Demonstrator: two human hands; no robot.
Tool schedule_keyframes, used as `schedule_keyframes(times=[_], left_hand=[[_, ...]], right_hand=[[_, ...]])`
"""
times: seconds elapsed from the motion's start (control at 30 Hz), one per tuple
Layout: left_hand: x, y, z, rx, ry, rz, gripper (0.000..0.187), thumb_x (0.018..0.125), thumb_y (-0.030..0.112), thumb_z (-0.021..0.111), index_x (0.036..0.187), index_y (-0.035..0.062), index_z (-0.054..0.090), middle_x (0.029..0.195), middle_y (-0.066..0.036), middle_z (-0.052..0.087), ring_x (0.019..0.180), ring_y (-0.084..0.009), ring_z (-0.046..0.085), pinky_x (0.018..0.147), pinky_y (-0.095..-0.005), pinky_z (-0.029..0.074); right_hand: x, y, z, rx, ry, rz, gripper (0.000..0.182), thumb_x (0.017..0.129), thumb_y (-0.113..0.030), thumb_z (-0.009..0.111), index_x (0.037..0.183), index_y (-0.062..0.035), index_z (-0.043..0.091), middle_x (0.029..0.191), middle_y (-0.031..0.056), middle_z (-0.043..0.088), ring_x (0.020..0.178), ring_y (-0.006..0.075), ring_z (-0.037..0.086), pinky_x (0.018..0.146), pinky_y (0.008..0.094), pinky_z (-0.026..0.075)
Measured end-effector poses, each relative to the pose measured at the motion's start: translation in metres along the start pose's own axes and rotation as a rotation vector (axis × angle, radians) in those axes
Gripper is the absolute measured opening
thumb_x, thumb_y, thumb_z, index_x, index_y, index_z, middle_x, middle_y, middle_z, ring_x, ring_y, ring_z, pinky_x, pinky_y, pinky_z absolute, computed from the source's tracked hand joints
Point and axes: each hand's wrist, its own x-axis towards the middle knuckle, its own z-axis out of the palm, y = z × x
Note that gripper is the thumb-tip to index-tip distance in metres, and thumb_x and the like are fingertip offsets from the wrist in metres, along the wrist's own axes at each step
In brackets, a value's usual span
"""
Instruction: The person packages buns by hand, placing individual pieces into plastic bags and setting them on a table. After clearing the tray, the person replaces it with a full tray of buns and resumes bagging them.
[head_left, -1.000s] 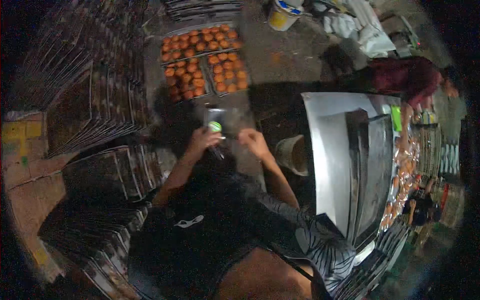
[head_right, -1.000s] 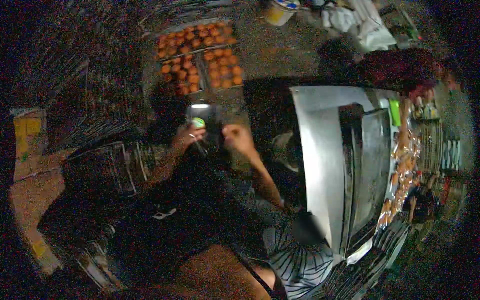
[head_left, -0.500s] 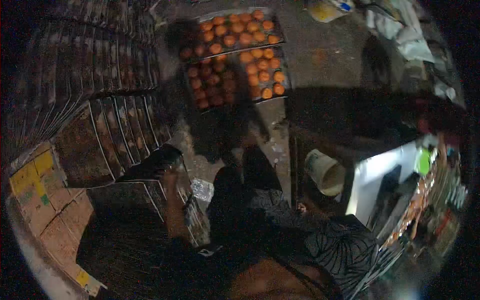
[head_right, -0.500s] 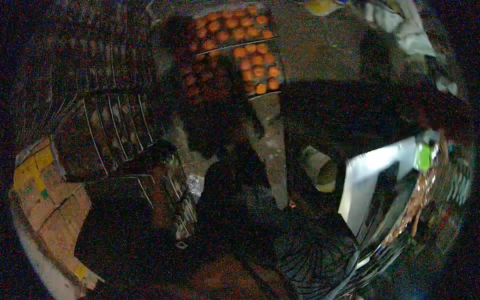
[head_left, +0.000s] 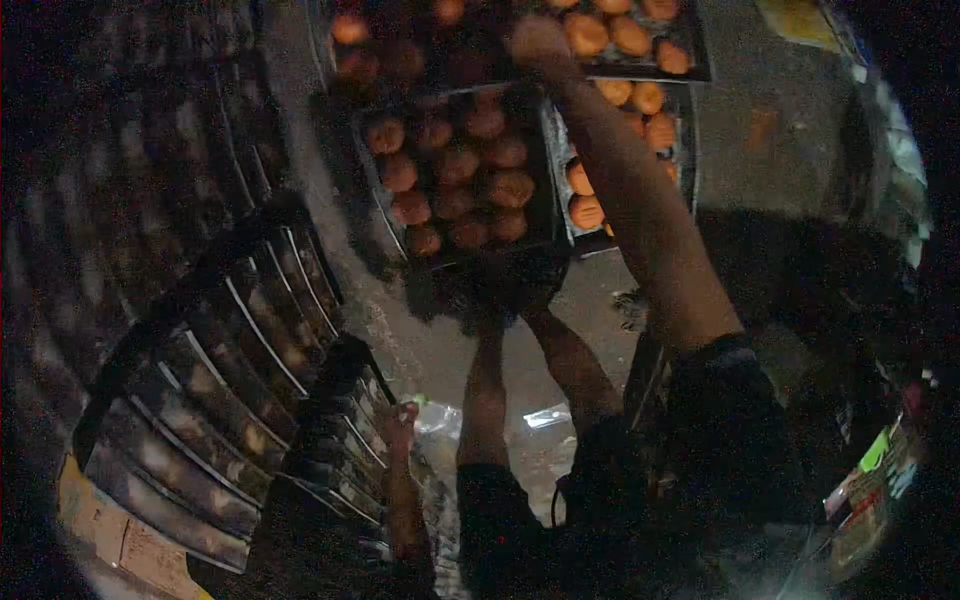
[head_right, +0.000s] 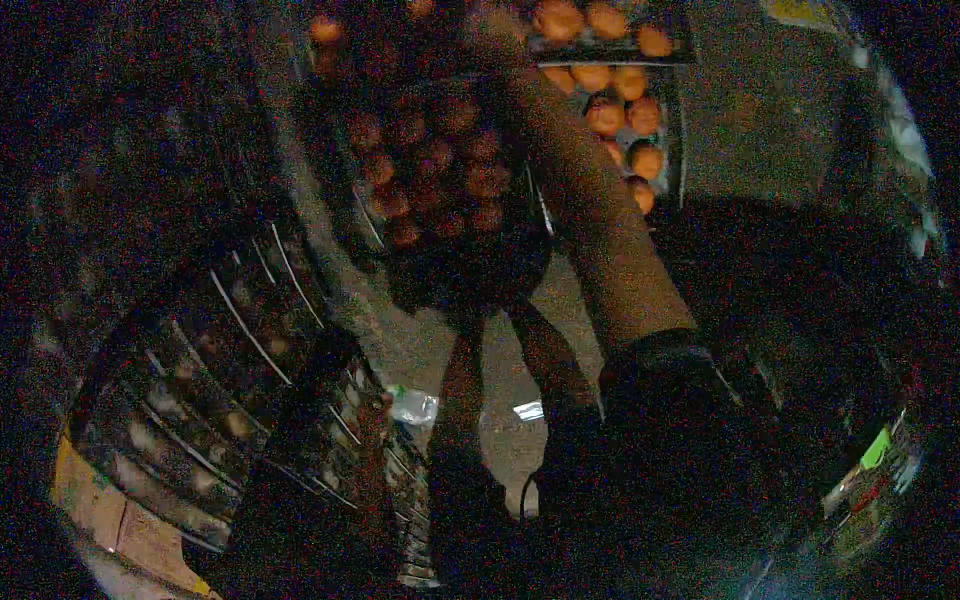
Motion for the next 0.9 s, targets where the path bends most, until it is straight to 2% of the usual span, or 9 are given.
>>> schedule_keyframes(times=[0.1, 0.33, 0.4, 0.53, 0.63, 0.73, 0.77, 0.83, 0.9], left_hand=[[0.042, -0.023, 0.006, 0.680, 0.109, 0.173, 0.040, 0.082, 0.019, 0.055, 0.117, 0.0056, 0.044, 0.116, -0.010, 0.046, 0.104, -0.0163, 0.044, 0.079, -0.0329, 0.041], [0.135, 0.053, -0.004, -0.121, 0.208, -0.004, 0.030, 0.083, 0.015, 0.051, 0.111, 0.0038, 0.047, 0.105, -0.009, 0.051, 0.095, -0.0247, 0.050, 0.083, -0.0360, 0.039], [0.208, -0.027, -0.011, -0.904, 0.148, 0.060, 0.036, 0.083, 0.015, 0.048, 0.117, 0.0055, 0.043, 0.105, -0.010, 0.050, 0.095, -0.0278, 0.049, 0.083, -0.0403, 0.038], [0.301, 0.044, -0.002, -1.200, 0.297, -0.103, 0.036, 0.082, 0.015, 0.049, 0.116, 0.0064, 0.044, 0.104, -0.011, 0.051, 0.093, -0.0264, 0.051, 0.077, -0.0409, 0.042], [0.358, 0.085, 0.023, 0.529, 0.517, 0.494, 0.031, 0.085, 0.022, 0.047, 0.110, 0.0042, 0.045, 0.095, -0.009, 0.054, 0.083, -0.0241, 0.054, 0.064, -0.0331, 0.046], [0.376, 0.122, 0.047, -0.239, 0.178, -0.118, 0.031, 0.085, 0.023, 0.046, 0.109, 0.0032, 0.045, 0.094, -0.008, 0.054, 0.079, -0.0200, 0.055, 0.064, -0.0312, 0.046], [0.382, 0.126, 0.045, -0.232, 0.184, -0.106, 0.031, 0.085, 0.023, 0.046, 0.109, 0.0032, 0.045, 0.094, -0.008, 0.054, 0.079, -0.0200, 0.055, 0.064, -0.0312, 0.046], [0.373, 0.128, 0.053, -0.098, 0.196, 0.081, 0.031, 0.085, 0.023, 0.046, 0.109, 0.0035, 0.047, 0.095, -0.009, 0.054, 0.081, -0.0204, 0.054, 0.066, -0.0319, 0.046], [0.366, 0.134, 0.056, 0.038, 0.203, 0.269, 0.031, 0.084, 0.022, 0.046, 0.108, 0.0039, 0.048, 0.095, -0.009, 0.054, 0.084, -0.0208, 0.054, 0.068, -0.0325, 0.045]], right_hand=[[0.023, 0.035, 0.136, 0.133, 0.039, 0.107, 0.025, 0.083, -0.021, 0.045, 0.093, -0.0002, 0.053, 0.090, 0.0156, 0.055, 0.080, 0.0274, 0.054, 0.067, 0.0374, 0.045], [-0.124, 0.054, 0.231, 0.374, 0.217, 0.425, 0.031, 0.085, -0.026, 0.042, 0.097, 0.0011, 0.051, 0.090, 0.0138, 0.056, 0.077, 0.0248, 0.055, 0.063, 0.0362, 0.047], [-0.201, 0.055, 0.202, 0.421, 0.322, 0.487, 0.033, 0.086, -0.028, 0.041, 0.098, 0.0014, 0.051, 0.090, 0.0133, 0.056, 0.076, 0.0241, 0.055, 0.063, 0.0359, 0.047], [-0.305, 0.031, 0.138, 0.575, 0.540, 0.579, 0.037, 0.087, -0.031, 0.040, 0.101, 0.0022, 0.050, 0.090, 0.0123, 0.056, 0.073, 0.0227, 0.055, 0.061, 0.0353, 0.048], [-0.293, 0.032, 0.038, 1.151, 0.542, 0.719, 0.034, 0.086, -0.029, 0.040, 0.102, -0.0002, 0.050, 0.094, 0.0113, 0.055, 0.078, 0.0218, 0.055, 0.066, 0.0335, 0.047], [-0.305, 0.053, 0.026, 2.073, 0.458, 0.831, 0.031, 0.084, -0.025, 0.041, 0.105, -0.0038, 0.050, 0.100, 0.0098, 0.054, 0.084, 0.0205, 0.054, 0.074, 0.0308, 0.046], [-0.319, 0.078, 0.052, 2.085, 0.465, 0.822, 0.031, 0.084, -0.025, 0.041, 0.105, -0.0038, 0.050, 0.100, 0.0098, 0.054, 0.084, 0.0205, 0.054, 0.074, 0.0308, 0.046], [-0.348, 0.112, 0.096, 0.868, 0.299, 0.593, 0.035, 0.084, -0.027, 0.042, 0.109, -0.0024, 0.049, 0.103, 0.0095, 0.054, 0.091, 0.0219, 0.053, 0.079, 0.0319, 0.045], [-0.360, 0.104, 0.091, 1.306, 0.411, 0.662, 0.034, 0.083, -0.026, 0.044, 0.107, -0.0022, 0.050, 0.101, 0.0093, 0.054, 0.090, 0.0223, 0.053, 0.080, 0.0325, 0.044]])
